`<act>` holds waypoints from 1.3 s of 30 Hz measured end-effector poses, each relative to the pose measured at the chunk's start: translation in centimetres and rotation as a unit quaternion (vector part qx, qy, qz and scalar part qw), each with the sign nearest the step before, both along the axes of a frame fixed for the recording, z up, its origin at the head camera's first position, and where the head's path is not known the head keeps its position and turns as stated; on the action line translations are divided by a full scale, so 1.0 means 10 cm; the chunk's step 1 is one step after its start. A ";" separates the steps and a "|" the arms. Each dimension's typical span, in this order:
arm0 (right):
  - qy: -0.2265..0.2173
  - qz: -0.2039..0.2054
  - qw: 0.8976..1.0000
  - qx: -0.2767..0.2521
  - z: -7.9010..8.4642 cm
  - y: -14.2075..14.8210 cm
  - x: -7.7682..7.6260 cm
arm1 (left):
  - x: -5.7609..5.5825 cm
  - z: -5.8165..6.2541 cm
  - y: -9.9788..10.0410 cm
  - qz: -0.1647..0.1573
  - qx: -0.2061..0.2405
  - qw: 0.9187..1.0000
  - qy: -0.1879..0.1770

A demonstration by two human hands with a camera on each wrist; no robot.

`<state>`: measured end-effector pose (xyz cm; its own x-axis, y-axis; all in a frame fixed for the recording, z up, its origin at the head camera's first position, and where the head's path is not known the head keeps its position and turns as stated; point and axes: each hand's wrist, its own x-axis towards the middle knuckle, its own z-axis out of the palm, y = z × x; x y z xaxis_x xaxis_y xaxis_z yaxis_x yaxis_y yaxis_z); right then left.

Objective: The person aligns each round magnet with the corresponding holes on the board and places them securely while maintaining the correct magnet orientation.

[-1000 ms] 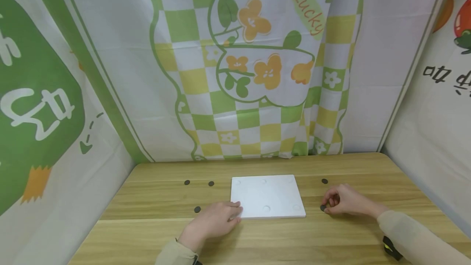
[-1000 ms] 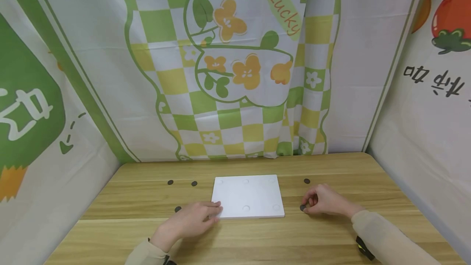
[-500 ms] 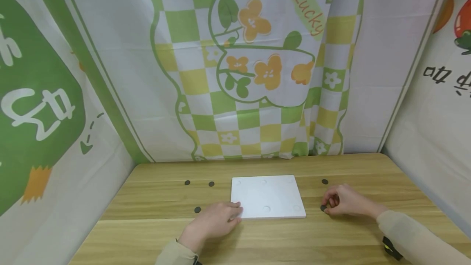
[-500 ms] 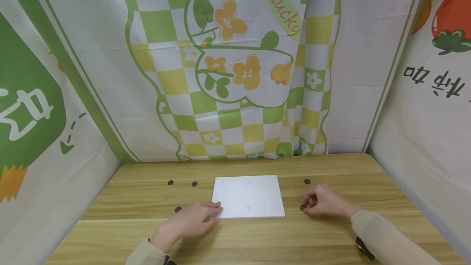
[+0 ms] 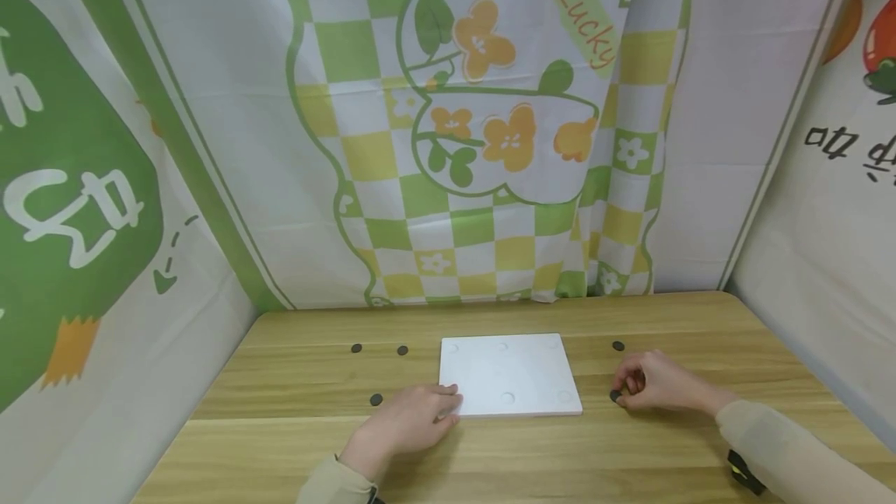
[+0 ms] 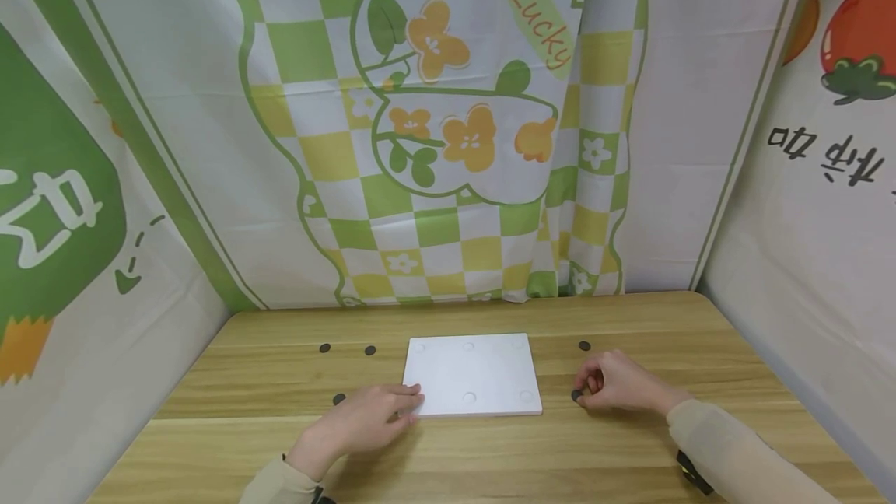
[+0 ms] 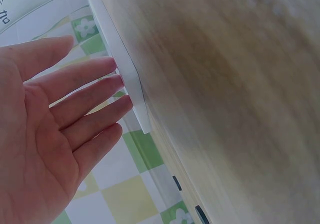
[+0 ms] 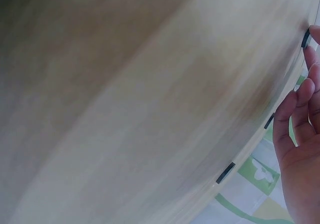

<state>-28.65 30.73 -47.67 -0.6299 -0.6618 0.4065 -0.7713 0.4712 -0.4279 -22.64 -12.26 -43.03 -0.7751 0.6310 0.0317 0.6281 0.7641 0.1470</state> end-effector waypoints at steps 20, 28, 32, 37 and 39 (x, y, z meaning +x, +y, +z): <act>-0.021 -0.013 1.000 0.009 0.02 -0.07 -0.01 | -0.01 -0.02 0.00 -0.001 0.005 1.000 0.007; -0.035 -0.016 0.999 0.010 0.05 -0.13 0.00 | -0.01 -0.01 0.00 0.002 0.001 1.000 -0.001; -0.040 -0.014 0.999 0.007 0.07 -0.16 0.00 | -0.01 0.00 0.01 0.002 0.003 1.000 -0.002; -0.043 -0.018 0.999 0.011 0.08 -0.20 -0.01 | -0.01 -0.01 0.00 0.001 0.005 1.000 -0.001; -0.046 -0.020 0.999 0.012 0.09 -0.22 -0.02 | -0.01 -0.01 0.00 0.002 0.006 1.000 -0.001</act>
